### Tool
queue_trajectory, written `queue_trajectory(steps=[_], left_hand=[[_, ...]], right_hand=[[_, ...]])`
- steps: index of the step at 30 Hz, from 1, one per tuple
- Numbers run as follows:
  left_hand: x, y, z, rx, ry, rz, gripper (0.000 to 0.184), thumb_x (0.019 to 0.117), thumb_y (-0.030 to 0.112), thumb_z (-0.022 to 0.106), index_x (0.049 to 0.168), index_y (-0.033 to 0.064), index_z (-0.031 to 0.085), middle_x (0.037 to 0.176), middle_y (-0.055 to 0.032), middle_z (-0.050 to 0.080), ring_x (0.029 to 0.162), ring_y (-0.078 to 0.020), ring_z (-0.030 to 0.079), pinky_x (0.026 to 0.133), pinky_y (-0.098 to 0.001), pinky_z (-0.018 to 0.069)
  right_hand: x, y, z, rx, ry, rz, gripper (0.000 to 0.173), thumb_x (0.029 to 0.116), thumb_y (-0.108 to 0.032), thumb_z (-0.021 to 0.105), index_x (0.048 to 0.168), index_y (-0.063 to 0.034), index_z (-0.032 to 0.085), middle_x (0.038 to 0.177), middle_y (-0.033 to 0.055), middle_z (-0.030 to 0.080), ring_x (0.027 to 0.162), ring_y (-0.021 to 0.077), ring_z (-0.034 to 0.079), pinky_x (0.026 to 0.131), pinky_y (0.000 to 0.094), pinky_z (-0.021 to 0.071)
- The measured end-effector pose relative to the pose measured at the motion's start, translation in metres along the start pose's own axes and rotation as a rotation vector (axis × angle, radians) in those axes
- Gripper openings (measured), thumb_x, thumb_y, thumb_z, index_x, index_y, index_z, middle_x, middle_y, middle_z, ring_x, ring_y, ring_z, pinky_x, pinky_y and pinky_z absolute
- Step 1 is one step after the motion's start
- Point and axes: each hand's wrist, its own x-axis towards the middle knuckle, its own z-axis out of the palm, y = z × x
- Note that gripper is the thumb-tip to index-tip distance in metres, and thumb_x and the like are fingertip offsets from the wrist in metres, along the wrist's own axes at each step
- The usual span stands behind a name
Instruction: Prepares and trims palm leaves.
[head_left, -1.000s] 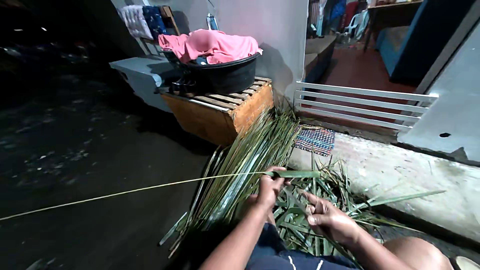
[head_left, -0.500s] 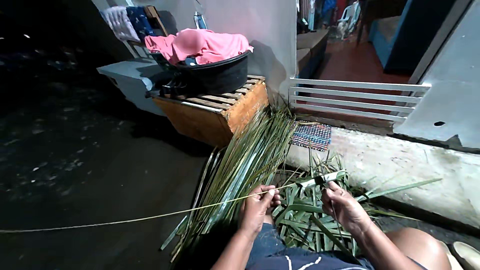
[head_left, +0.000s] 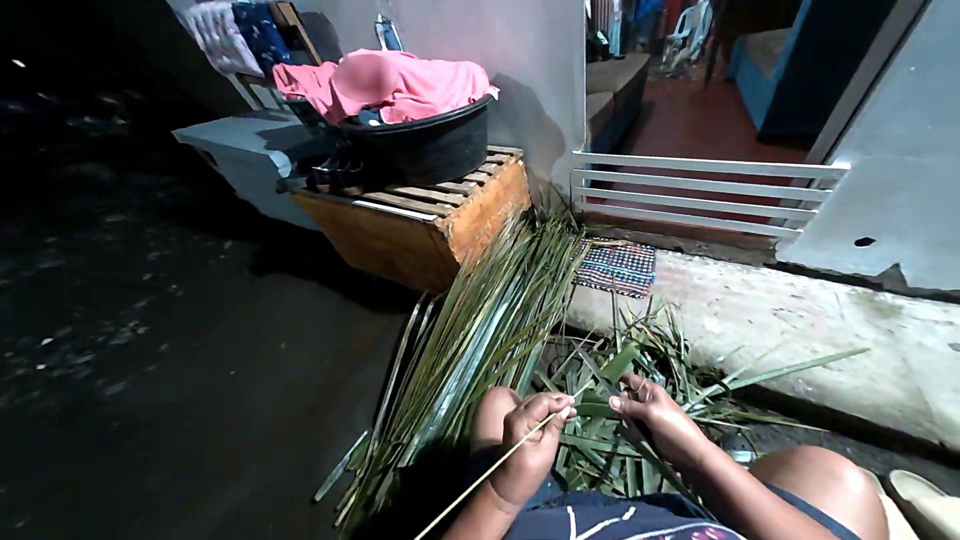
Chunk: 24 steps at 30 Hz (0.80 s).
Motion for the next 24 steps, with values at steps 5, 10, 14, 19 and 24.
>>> queue_trajectory(steps=[5, 10, 14, 19, 24], left_hand=[[-0.012, -0.001, -0.007, 0.035, -0.015, 0.022, 0.008, 0.0960, 0.002, 0.065, 0.099, 0.0013, 0.072, 0.100, -0.0060, 0.076, 0.087, -0.0119, 0.075, 0.082, -0.0290, 0.0644], [-0.028, -0.007, -0.014, 0.037, -0.045, -0.109, 0.009, 0.0940, -0.001, 0.065, 0.098, -0.0019, 0.073, 0.096, -0.0066, 0.077, 0.083, -0.0125, 0.075, 0.080, -0.0298, 0.0649], [-0.029, -0.004, -0.007, 0.074, -0.073, -0.180, 0.009, 0.0919, -0.003, 0.064, 0.096, -0.0055, 0.072, 0.096, -0.0092, 0.076, 0.083, -0.0114, 0.075, 0.081, -0.0279, 0.0643], [-0.025, 0.004, -0.015, 0.183, -0.121, 0.002, 0.011, 0.0960, 0.006, 0.064, 0.096, 0.0000, 0.073, 0.098, -0.0065, 0.076, 0.090, -0.0080, 0.073, 0.087, -0.0249, 0.0612], [-0.021, -0.009, -0.017, 0.079, 0.122, -0.322, 0.005, 0.0922, -0.005, 0.066, 0.095, -0.0045, 0.069, 0.093, -0.0080, 0.076, 0.078, -0.0146, 0.076, 0.074, -0.0305, 0.0662]], right_hand=[[0.023, 0.021, -0.032, -0.064, 0.264, 0.109, 0.044, 0.0955, -0.012, 0.070, 0.135, 0.0001, 0.053, 0.075, 0.0052, 0.059, 0.050, 0.0085, 0.047, 0.046, 0.0251, 0.0427], [0.036, 0.035, -0.064, -0.197, 0.374, 0.250, 0.066, 0.0952, -0.010, 0.070, 0.155, -0.0113, 0.041, 0.079, 0.0077, 0.055, 0.050, 0.0107, 0.041, 0.046, 0.0284, 0.0380], [0.042, 0.038, -0.058, -0.255, 0.407, 0.305, 0.033, 0.0953, -0.014, 0.072, 0.127, -0.0045, 0.065, 0.078, 0.0052, 0.056, 0.053, 0.0107, 0.043, 0.049, 0.0287, 0.0392], [0.047, 0.058, -0.092, -0.357, 0.642, 0.421, 0.034, 0.0991, -0.028, 0.068, 0.110, 0.0038, 0.064, 0.082, 0.0116, 0.054, 0.067, 0.0206, 0.048, 0.064, 0.0432, 0.0450], [0.028, 0.056, -0.090, -0.287, 0.443, 0.552, 0.028, 0.1019, -0.033, 0.063, 0.107, -0.0051, 0.064, 0.064, -0.0007, 0.048, 0.049, 0.0102, 0.042, 0.047, 0.0295, 0.0405]])
